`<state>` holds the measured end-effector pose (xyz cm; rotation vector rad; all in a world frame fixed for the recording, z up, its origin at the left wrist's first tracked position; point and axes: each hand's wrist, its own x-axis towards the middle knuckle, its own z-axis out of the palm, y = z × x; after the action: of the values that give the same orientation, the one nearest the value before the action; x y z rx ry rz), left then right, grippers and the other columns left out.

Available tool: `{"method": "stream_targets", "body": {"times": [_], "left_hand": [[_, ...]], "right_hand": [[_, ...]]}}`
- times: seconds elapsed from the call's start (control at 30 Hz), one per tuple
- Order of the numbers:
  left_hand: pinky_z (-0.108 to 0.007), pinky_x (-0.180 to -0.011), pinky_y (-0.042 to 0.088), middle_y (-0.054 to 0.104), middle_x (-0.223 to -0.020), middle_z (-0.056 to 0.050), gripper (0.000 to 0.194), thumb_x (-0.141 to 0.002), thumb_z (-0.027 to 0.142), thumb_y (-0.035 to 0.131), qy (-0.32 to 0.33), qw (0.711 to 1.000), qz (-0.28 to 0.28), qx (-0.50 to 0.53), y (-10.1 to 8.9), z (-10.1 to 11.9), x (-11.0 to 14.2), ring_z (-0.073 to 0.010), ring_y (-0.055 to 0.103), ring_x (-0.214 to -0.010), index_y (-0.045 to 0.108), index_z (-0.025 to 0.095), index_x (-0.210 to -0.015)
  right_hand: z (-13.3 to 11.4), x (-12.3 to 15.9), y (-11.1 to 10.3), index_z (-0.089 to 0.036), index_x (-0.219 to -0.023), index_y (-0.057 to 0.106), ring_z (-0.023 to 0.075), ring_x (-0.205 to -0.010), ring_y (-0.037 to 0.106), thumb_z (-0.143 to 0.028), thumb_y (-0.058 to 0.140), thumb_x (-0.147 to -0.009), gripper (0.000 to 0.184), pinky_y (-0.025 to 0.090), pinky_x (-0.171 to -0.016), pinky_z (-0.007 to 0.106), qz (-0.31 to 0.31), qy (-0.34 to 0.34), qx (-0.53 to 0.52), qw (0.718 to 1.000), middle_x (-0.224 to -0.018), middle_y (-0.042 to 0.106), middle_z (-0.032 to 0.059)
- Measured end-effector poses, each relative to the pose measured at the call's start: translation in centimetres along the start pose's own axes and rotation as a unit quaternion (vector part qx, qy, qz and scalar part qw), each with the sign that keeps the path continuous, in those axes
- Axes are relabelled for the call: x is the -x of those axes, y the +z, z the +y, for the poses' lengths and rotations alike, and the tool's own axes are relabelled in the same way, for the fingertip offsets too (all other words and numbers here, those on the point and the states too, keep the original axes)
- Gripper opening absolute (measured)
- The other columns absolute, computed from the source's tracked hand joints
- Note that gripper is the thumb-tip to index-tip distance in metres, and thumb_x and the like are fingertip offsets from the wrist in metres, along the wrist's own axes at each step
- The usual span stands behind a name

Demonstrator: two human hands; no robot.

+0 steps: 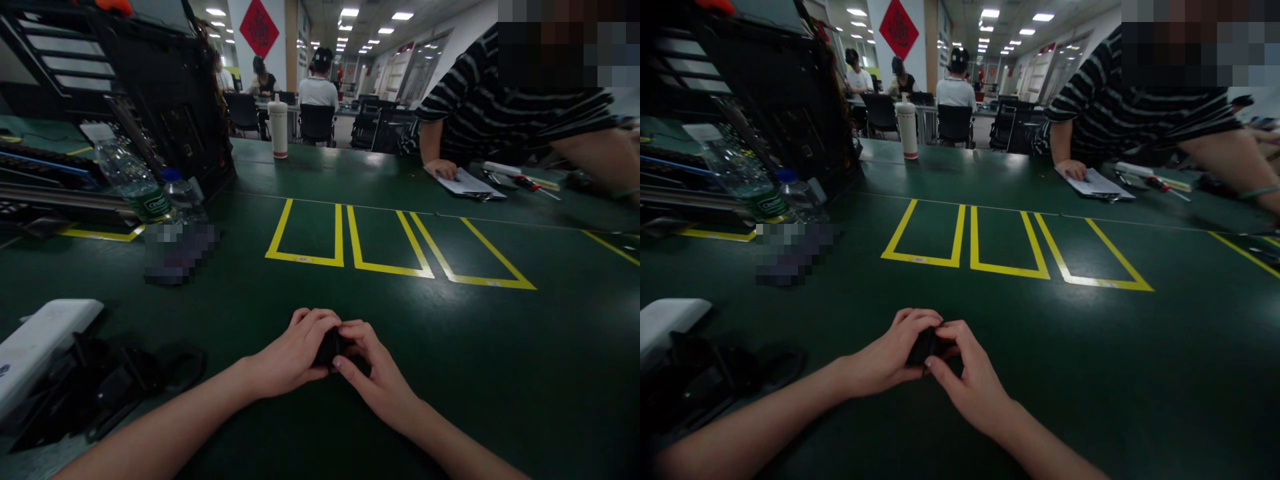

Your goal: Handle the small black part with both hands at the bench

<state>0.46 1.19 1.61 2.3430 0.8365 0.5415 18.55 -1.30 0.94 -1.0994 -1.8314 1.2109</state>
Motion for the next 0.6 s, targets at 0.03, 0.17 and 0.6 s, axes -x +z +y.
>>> {"method": "stream_targets", "body": {"times": [0.03,0.17,0.6], "left_hand": [[-0.042,-0.094,0.026,0.040,-0.120,-0.008,0.061,-0.070,0.011,0.061,-0.002,1.000,0.000,0.002,-0.04,0.03,-0.01,-0.0230,0.037,-0.113,0.025,0.023,-0.119],[-0.042,-0.094,0.026,0.041,-0.120,-0.008,0.061,-0.070,0.011,0.061,-0.011,1.000,-0.005,0.008,-0.23,0.20,0.00,-0.0232,0.037,-0.112,0.026,0.022,-0.119],[-0.042,-0.095,0.025,0.041,-0.119,-0.009,0.056,-0.073,0.015,0.060,0.006,1.000,0.001,-0.017,-0.03,0.11,-0.02,-0.0232,0.038,-0.111,0.026,0.021,-0.118]], "right_hand": [[-0.07,-0.01,0.00,-0.023,-0.103,0.042,0.0168,-0.091,0.052,-0.018,0.049,-0.079,0.025,0.048,-0.077,0.033,0.001,0.008,0.006,1.000,-0.103,0.046,0.0050],[-0.36,-0.01,-0.11,-0.023,-0.110,0.039,0.0173,-0.089,0.052,-0.019,0.047,-0.081,0.029,0.047,-0.077,0.034,-0.015,0.027,0.033,0.999,-0.101,0.049,0.0055],[0.03,-0.07,-0.07,-0.023,-0.094,0.046,0.0155,-0.090,0.051,-0.020,0.046,-0.082,0.012,0.047,-0.076,0.030,-0.003,0.004,-0.018,1.000,-0.104,0.045,0.0039]]}}
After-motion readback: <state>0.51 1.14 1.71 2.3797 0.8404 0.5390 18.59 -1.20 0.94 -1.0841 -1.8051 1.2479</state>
